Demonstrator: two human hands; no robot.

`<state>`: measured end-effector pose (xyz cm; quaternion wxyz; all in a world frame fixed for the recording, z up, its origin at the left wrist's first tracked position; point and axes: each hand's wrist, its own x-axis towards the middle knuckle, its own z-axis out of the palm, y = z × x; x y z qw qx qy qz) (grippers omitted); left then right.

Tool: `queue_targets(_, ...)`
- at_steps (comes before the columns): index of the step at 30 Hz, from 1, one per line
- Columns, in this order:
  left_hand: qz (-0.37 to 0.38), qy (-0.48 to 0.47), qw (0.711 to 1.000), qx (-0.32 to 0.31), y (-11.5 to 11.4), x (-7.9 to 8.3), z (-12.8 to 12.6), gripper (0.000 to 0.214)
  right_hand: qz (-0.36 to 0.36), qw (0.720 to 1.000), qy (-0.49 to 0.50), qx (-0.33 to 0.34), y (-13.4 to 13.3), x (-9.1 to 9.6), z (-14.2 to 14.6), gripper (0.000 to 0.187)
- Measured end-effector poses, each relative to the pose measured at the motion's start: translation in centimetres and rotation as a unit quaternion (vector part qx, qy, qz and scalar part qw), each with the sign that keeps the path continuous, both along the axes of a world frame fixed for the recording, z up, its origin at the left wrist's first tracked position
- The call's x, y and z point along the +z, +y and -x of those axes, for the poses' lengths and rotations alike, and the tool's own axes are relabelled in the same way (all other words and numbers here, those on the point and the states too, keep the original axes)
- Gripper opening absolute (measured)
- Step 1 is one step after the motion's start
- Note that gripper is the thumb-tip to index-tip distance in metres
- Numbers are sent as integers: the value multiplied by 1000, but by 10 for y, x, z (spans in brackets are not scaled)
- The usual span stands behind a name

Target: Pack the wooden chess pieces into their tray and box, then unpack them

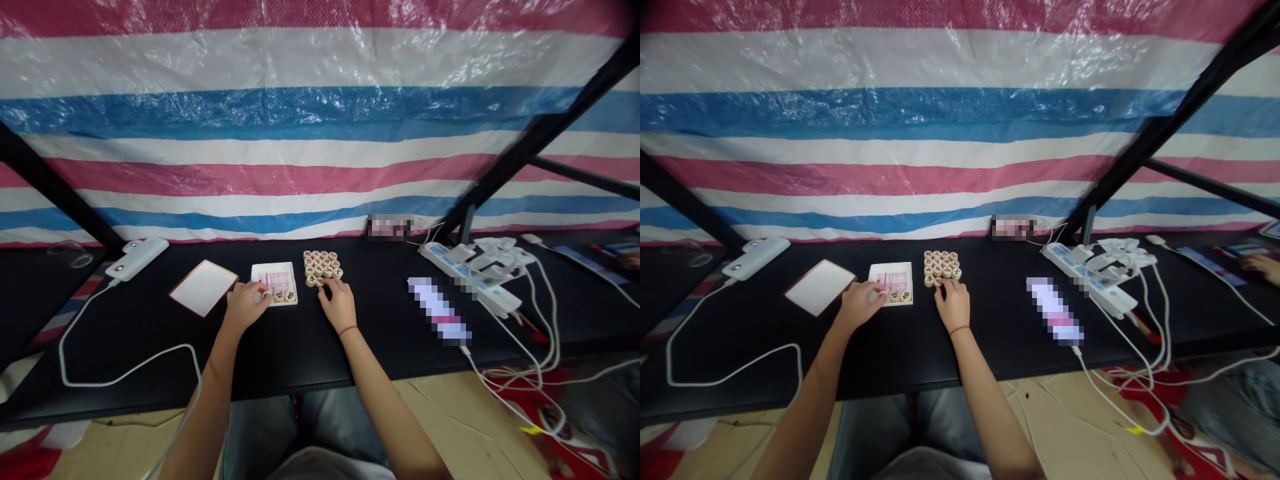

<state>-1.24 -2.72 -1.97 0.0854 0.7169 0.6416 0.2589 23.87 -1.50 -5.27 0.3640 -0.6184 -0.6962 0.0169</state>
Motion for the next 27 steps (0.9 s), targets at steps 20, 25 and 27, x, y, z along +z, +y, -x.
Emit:
queue_targets(20,-77,-123,979,-142,-8,7,-26,17,-96,969,12,226,-28,28,44,24)
queue_targets(25,-117,-58,989,-70,-10,9,-23,17,-103,988,115,4,-11,15,20,23)
queue_targets(27,-134,-47,988,-57,-10,9,-22,12,-71,988,126,-48,-2,8,10,25)
